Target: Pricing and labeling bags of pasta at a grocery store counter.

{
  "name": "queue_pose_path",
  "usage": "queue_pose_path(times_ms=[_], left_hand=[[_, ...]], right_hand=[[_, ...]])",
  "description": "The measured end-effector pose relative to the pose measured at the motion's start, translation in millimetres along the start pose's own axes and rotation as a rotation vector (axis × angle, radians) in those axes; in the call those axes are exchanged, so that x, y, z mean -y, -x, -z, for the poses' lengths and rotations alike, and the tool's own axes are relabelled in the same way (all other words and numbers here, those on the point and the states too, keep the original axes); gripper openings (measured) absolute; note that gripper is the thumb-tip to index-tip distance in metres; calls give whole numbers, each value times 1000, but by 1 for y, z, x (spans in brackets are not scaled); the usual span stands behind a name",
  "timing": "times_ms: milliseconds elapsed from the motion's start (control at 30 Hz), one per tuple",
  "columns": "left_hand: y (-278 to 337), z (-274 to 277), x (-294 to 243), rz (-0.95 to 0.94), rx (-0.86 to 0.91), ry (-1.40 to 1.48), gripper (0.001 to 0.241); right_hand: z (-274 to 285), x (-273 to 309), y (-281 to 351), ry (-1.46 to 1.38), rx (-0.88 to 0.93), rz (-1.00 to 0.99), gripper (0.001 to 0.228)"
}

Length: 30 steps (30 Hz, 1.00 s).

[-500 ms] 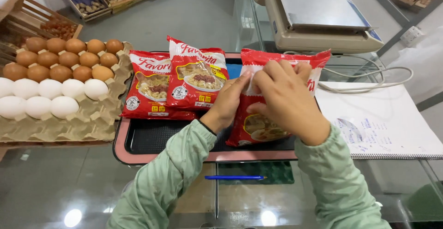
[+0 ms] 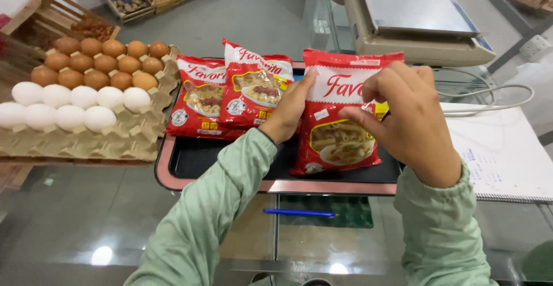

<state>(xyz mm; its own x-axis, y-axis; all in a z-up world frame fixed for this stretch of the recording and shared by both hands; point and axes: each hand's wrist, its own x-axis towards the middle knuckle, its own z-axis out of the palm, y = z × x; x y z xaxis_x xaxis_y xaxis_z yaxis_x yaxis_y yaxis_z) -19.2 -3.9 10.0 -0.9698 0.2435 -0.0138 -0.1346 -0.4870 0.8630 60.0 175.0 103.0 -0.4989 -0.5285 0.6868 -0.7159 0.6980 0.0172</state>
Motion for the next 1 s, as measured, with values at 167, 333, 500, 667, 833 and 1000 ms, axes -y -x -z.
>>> queue_pose_path(times_ms=[167, 333, 500, 667, 833, 1000], left_hand=[[13, 3, -33, -82, -148, -474, 88], [33, 9, -77, -1, -3, -870, 104], [86, 35, -88, -277, -6, -1171, 83], [204, 56, -83, -618, 76, -1428, 32], [276, 86, -26, -457, -266, -1415, 29], [299, 76, 21, -613, -575, -1668, 42]], right_hand=[[-5, 24, 9, -33, 213, 118, 36], [-22, 51, 4, -157, 307, 319, 35], [-72, 94, 18, -293, 390, 440, 20], [-141, 139, 45, -442, 361, 545, 36], [-163, 158, 50, -332, 236, 553, 15], [-143, 148, 49, -740, 556, 354, 11]])
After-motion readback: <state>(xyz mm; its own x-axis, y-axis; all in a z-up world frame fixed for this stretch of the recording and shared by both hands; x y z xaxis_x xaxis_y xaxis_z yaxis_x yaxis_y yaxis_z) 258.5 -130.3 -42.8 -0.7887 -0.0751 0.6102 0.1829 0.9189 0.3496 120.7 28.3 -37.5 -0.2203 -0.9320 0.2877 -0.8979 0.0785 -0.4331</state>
